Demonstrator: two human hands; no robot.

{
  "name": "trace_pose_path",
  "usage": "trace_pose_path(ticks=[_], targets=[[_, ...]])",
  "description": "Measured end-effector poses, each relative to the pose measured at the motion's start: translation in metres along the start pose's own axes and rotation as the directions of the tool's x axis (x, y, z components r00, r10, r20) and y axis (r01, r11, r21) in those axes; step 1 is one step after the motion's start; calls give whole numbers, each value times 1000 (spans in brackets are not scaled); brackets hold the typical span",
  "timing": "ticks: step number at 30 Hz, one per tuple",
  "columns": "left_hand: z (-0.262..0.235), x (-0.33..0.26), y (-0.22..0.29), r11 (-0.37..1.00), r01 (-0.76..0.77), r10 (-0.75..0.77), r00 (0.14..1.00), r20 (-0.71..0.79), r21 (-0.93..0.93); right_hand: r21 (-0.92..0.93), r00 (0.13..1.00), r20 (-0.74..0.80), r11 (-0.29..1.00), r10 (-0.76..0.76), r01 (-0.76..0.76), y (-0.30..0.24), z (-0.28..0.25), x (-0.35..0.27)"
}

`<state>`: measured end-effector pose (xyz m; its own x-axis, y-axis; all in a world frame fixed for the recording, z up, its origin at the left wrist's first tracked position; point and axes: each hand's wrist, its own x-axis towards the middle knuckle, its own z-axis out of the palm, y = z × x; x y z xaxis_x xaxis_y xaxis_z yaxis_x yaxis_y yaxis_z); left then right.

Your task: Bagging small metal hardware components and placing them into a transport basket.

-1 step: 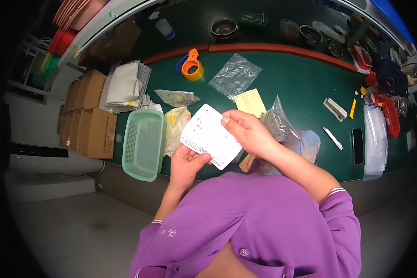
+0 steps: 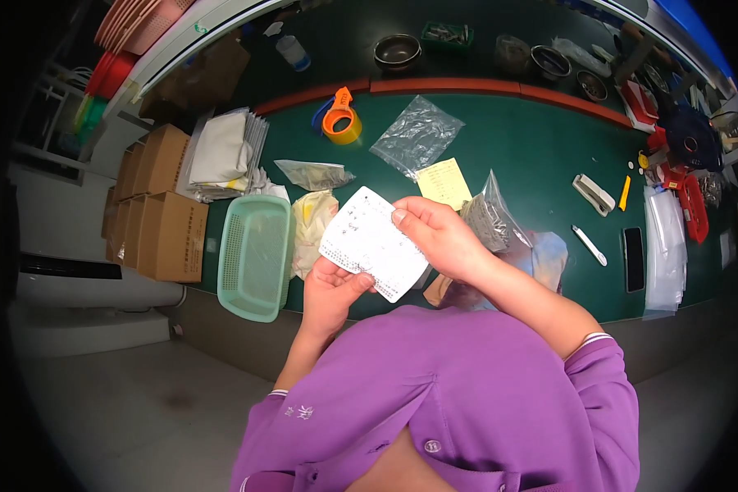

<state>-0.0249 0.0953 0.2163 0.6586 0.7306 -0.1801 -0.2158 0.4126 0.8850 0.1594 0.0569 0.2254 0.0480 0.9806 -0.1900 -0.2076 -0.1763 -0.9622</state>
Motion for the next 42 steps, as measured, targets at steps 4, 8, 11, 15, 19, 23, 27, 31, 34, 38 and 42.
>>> trace_pose_path(ticks=[4,8,11,15,19,23,27,31,34,38,42], targets=[[-2,-5,-4,969,161,-122,971,204,-188,176,984,168,981,55,-85,-3,8,-4],[4,-3,-5,988,101,-90,991,97,-119,45,987,150,997,50,-57,-8,5,-2],[-6,2,4,993,109,-103,988,111,-47,-231,999,-41,973,-31,21,-19,-1,-9],[-15,2,4,993,112,-114,974,194,19,-408,980,-56,900,-191,152,-24,-4,-15],[-9,5,-1,995,66,-57,992,113,-78,-27,991,-77,994,-111,109,-18,-9,-11],[4,5,-2,988,33,-54,989,-135,-149,224,1000,12,974,-21,18,0,-9,-15],[5,6,-2,980,65,-89,988,-123,-187,133,989,100,984,110,-122,1,-12,-18],[4,7,2,977,28,-55,991,-121,-212,147,988,95,980,124,-137,5,-15,-19],[-1,7,-3,998,-66,69,976,-206,23,164,991,56,978,121,-129,7,-11,-21],[-1,3,2,926,-153,256,927,-274,346,-99,999,-7,994,37,-38,7,-5,-23],[6,3,3,915,-137,253,927,-276,379,-117,992,-72,986,107,-115,7,-5,-22]])
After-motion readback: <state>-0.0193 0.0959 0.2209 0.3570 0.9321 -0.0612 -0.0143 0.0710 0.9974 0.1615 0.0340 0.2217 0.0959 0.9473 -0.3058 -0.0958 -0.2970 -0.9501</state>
